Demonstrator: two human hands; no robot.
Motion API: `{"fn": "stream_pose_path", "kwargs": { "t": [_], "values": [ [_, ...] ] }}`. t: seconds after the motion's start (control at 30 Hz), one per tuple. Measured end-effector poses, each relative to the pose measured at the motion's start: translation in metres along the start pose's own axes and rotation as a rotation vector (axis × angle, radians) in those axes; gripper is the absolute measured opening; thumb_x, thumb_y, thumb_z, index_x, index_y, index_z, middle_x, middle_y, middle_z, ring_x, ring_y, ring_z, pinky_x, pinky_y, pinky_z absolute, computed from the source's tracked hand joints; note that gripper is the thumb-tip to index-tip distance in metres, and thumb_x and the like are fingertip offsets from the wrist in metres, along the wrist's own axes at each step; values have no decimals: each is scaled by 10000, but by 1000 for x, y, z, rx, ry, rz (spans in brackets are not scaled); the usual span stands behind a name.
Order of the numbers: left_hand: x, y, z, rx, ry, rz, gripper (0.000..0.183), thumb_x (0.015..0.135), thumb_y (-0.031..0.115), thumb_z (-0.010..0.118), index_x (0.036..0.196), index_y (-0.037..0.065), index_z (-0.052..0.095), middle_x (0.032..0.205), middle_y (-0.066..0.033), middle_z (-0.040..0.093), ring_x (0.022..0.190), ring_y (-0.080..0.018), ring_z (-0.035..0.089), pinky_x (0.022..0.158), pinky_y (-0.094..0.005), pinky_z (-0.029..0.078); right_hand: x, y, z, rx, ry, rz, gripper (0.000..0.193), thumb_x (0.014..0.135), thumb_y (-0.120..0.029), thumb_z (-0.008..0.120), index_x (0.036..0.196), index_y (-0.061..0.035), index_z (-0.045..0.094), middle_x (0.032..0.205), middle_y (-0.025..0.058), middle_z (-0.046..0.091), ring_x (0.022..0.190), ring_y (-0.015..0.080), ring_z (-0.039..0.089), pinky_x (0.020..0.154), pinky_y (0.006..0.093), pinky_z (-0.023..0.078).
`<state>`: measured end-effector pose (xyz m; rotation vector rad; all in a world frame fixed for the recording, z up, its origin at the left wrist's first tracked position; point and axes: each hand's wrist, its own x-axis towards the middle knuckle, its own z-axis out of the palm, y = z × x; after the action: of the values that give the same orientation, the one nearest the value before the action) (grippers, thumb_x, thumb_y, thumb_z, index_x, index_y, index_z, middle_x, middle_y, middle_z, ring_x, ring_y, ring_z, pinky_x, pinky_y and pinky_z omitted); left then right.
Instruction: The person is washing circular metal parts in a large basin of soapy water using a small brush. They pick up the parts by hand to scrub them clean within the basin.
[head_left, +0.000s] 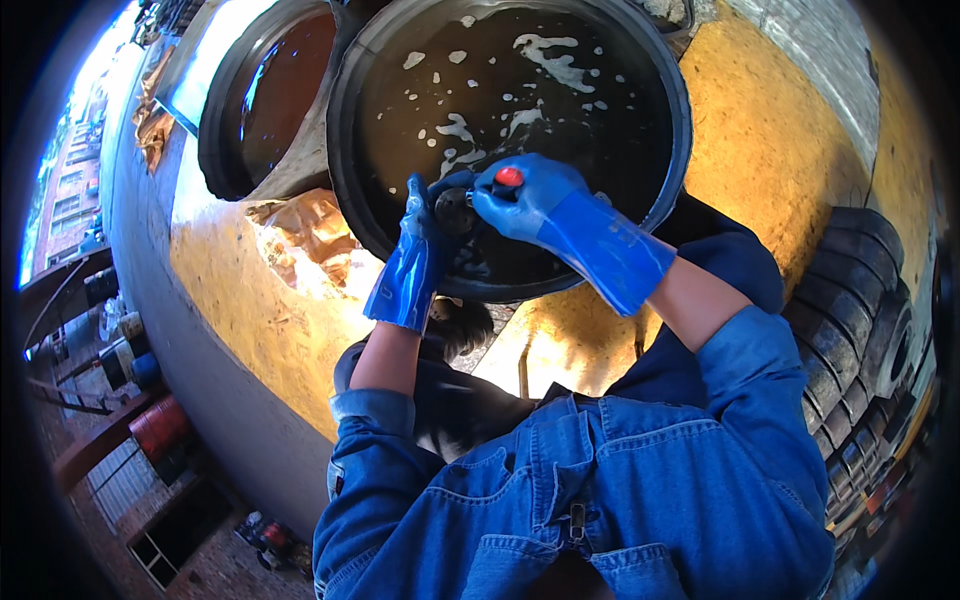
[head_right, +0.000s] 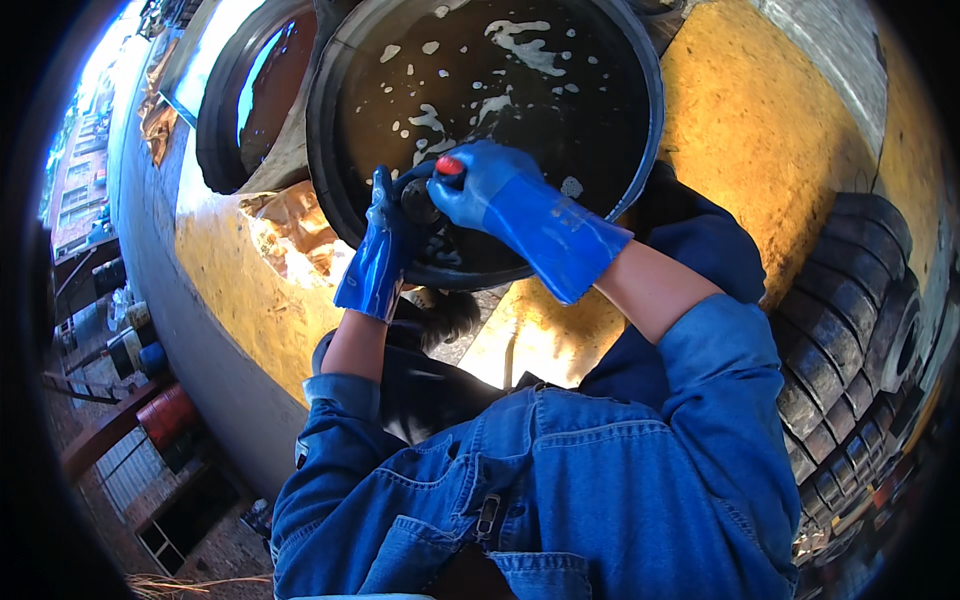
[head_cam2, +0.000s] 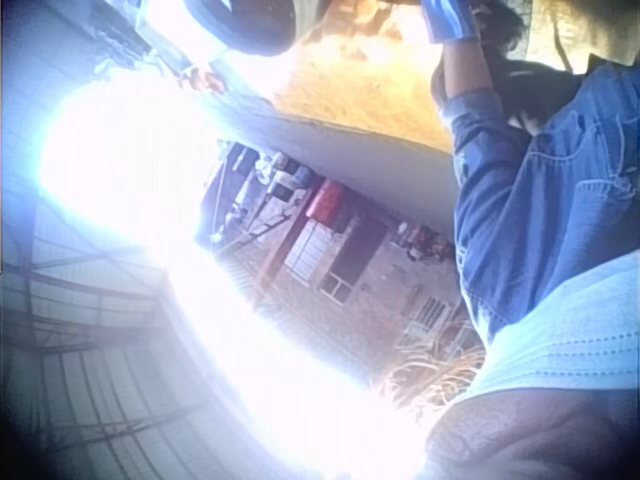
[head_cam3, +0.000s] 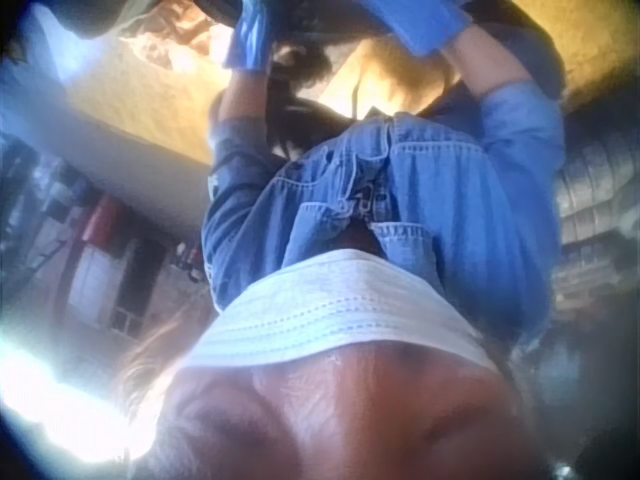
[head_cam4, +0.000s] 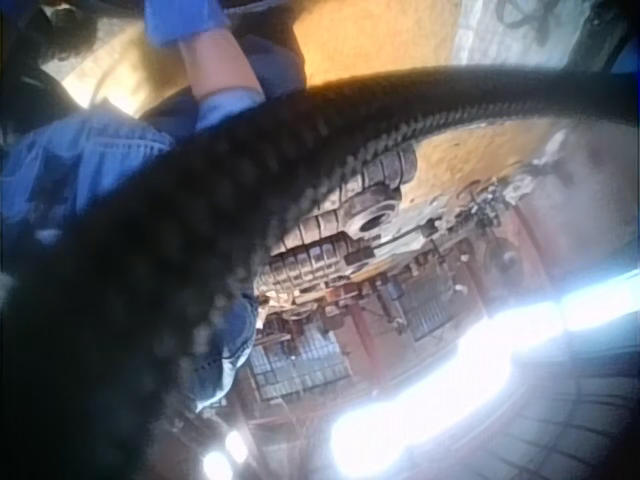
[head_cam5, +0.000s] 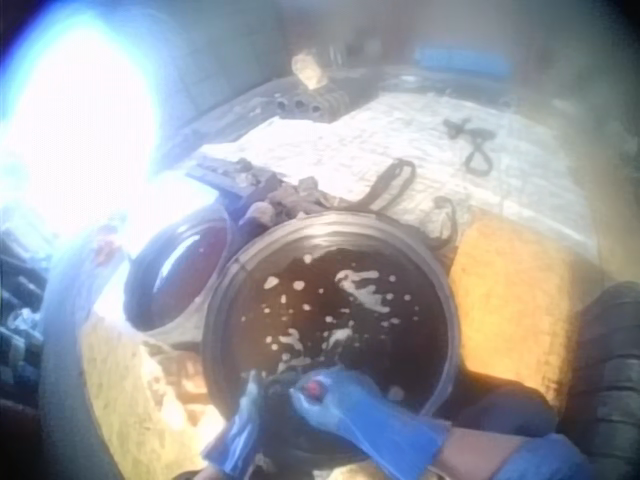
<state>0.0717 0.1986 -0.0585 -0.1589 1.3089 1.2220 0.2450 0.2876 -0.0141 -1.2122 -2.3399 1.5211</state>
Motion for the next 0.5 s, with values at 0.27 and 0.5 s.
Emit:
{"fn": "stream_pose_path", "kwargs": {
  "t": [0.27, 0.5],
  "values": [
    [5, 2, -13, -50, -132, 25, 825, 1047, 682, 221, 1393, 21, 572, 1394, -174, 628, 1311, -346, 575, 1119, -519, 436, 2, 10, -5, -167, -2, 247, 328, 900, -414, 649, 1046, -140, 753, 1021, 155, 751, 968, 380, 714, 872, 444, 578],
    [20, -6, -52, 689, -218, 487, 806, 1059, 669, 218, 1349, 19, 596, 1331, -164, 662, 1280, -330, 592, 1123, -483, 443, 21, 31, 5, 78, -33, 111, 326, 874, -422, 688, 950, -113, 761, 899, 150, 750, 879, 352, 723, 812, 422, 570]
  ]
}}
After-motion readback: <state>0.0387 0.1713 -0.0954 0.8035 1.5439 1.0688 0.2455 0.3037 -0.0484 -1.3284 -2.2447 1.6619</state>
